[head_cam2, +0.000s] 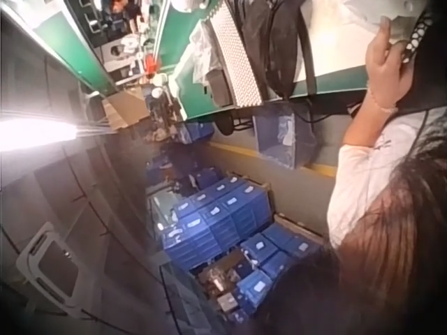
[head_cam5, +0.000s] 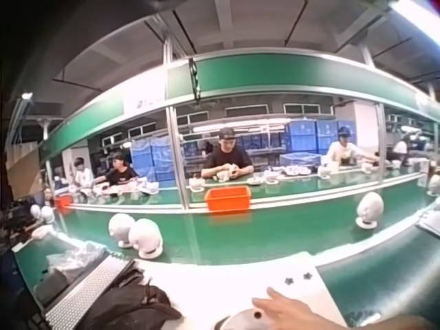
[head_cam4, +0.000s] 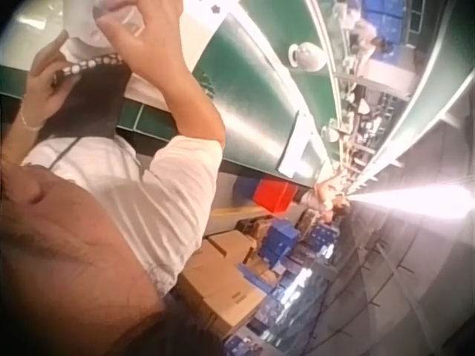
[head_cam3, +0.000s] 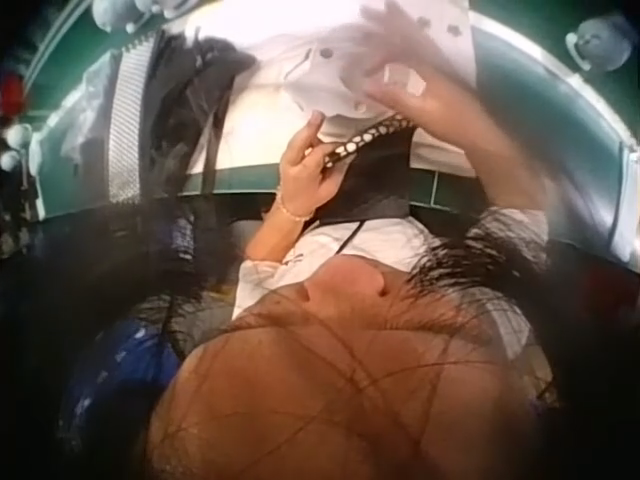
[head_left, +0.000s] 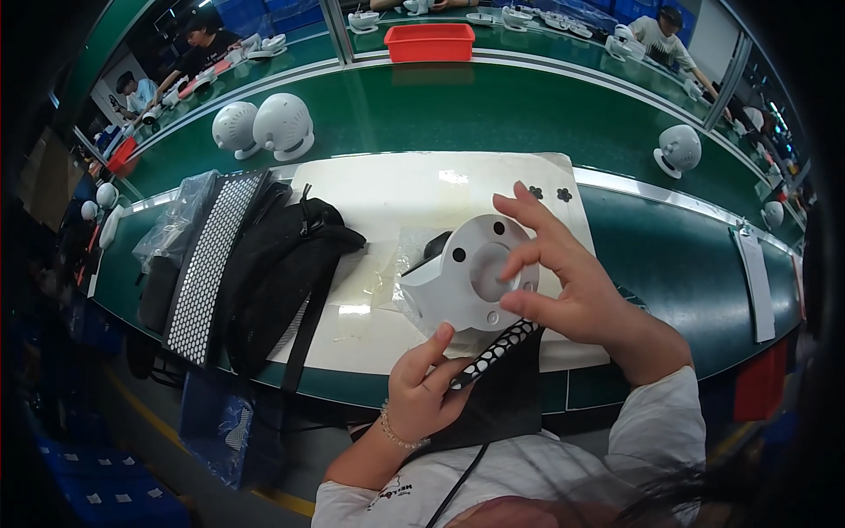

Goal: Assembling electronic components and a mesh filter into a security camera housing on a production line.

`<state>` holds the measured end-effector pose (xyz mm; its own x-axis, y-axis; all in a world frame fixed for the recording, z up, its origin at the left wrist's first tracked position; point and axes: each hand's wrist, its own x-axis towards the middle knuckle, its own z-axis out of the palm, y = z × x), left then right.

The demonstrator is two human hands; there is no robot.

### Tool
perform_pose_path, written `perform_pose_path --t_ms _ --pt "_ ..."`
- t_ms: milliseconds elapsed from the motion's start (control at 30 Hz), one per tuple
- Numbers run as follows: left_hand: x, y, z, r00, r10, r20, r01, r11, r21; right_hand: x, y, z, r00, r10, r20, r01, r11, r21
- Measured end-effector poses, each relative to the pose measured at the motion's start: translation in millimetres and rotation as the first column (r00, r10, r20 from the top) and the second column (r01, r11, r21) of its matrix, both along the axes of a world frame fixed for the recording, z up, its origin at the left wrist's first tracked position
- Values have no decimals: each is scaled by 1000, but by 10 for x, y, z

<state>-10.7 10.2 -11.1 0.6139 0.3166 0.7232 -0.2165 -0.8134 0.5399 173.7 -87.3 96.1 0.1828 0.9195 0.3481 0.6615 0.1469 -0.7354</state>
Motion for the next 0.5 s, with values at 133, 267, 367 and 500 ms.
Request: perform_pose_path --t_ms 133,267,367,500 --pt "-3 7 5 1000 1 6 0 1000 -21 -52 -38 -167 996 12 -87 -14 1000 -28" --pt "4 10 0 1000 -8 1 8 1000 -19 -110 -38 -234 994 -2 -105 3 1000 5" --pt "9 11 -8 1000 -14 6 14 1000 -27 -124 -55 -253 1000 -8 -6 8 1000 5" --pt "21 6 -11 1000 2 16 -2 1000 -12 -142 -69 -268 999 -21 40 21 1000 14"
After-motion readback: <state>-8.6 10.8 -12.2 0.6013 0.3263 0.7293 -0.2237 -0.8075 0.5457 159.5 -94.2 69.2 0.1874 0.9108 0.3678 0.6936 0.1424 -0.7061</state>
